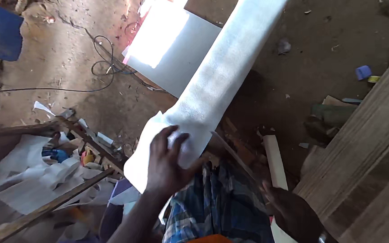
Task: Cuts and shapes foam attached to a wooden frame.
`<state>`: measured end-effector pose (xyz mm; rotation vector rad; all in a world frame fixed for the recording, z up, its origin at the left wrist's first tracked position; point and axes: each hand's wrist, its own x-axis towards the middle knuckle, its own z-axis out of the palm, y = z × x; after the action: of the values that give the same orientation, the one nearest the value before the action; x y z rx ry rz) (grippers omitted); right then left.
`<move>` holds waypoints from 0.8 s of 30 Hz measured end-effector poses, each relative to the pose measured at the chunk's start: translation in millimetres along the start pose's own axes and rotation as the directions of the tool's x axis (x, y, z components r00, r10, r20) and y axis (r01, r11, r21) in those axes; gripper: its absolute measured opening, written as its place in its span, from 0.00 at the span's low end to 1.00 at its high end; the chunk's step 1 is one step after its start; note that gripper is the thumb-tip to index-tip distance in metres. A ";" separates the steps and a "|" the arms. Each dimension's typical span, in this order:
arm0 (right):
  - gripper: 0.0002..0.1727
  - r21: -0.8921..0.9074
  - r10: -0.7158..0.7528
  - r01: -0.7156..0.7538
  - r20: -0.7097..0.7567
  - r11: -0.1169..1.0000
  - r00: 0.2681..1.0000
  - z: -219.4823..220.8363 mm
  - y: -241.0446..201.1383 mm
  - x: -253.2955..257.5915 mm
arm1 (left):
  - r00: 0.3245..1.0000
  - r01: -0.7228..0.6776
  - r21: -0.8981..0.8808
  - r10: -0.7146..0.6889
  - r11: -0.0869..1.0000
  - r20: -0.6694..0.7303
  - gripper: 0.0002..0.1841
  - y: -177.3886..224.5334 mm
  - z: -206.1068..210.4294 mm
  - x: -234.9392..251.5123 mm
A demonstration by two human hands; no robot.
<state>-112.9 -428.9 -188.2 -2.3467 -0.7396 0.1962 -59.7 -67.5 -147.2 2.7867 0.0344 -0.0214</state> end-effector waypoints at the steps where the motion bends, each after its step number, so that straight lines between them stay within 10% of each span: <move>1: 0.25 0.025 -0.022 0.024 -0.073 0.999 0.997 14.1 -2.9 21.9 | 0.997 -0.067 0.070 0.065 0.995 0.033 0.34 12.6 7.2 -2.4; 10: 0.17 0.220 -0.207 0.278 -0.299 0.935 0.932 102.0 -14.9 157.8 | 0.948 -0.249 0.213 0.283 0.945 -0.145 0.11 10.7 33.5 -14.7; 24: 0.12 0.304 -0.178 0.306 -0.384 0.902 0.906 133.3 -12.6 146.2 | 0.901 -0.303 0.201 0.349 0.931 -0.257 0.05 6.5 43.4 -13.0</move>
<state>-40.4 -266.3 -275.3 -1.8511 -0.7440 -0.1816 -73.0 -88.9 -185.4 2.8877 -0.3805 0.4878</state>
